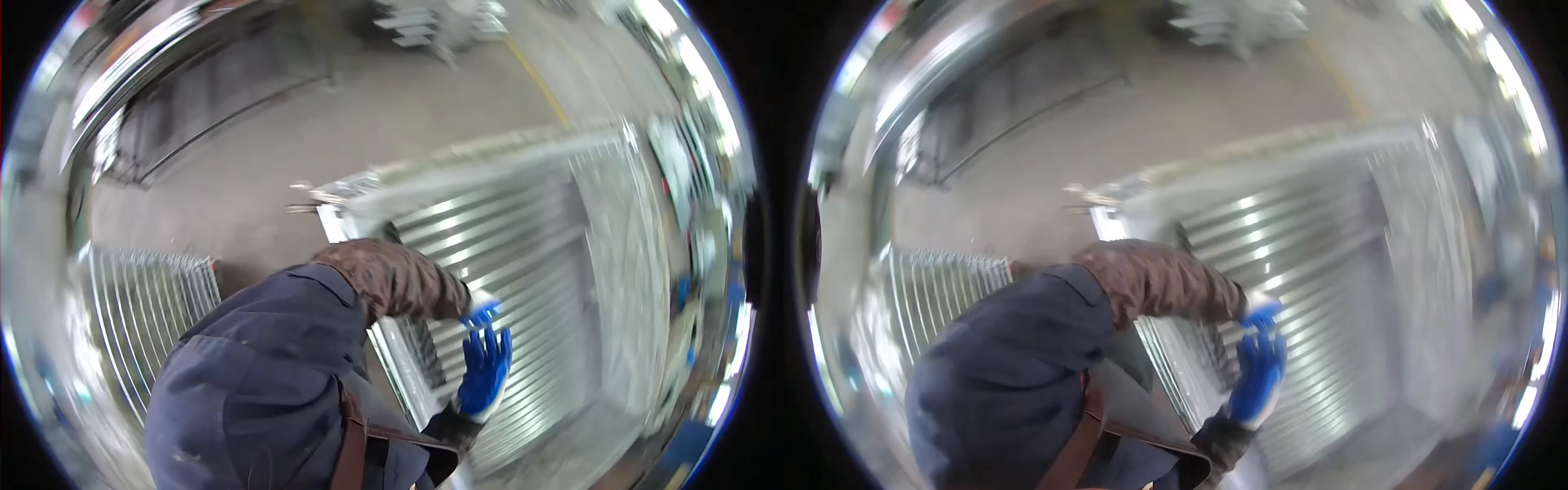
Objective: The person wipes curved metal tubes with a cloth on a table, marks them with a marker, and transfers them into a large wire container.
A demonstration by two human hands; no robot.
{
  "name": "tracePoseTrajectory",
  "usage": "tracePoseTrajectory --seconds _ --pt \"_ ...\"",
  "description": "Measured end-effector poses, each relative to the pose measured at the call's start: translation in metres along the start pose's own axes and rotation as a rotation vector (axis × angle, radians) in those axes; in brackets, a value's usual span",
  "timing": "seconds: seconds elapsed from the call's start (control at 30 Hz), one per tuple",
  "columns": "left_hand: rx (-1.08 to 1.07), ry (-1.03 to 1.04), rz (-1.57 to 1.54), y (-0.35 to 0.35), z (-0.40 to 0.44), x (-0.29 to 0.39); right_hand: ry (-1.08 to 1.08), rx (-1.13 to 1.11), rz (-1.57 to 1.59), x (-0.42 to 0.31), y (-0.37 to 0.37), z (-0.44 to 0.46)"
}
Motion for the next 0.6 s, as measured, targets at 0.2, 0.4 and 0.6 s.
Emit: tracePoseTrajectory --seconds 0.2,0.4,0.6 --pt "-0.092 0.842 0.148 -0.042 -0.14 0.045 -0.034 -0.219 0.142 -0.014 0.075 -0.081" --pt "0.246 0.819 0.079 -0.218 -0.276 -0.042 0.068 -0.645 -0.044 -0.007 0.186 -0.142" --pt "0.653 0.931 -0.514 -0.428 -0.327 -0.144 0.162 -1.119 -0.142 0.044 0.372 -0.17"
Point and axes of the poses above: each hand's wrist, its own z-axis towards the middle knuckle, its own y-axis out of the palm, x = y × z, the point moved 6 cm from there along z, towards the middle knuckle, and after that the axes turned 15 degrees about x, right-handed, at the moved point
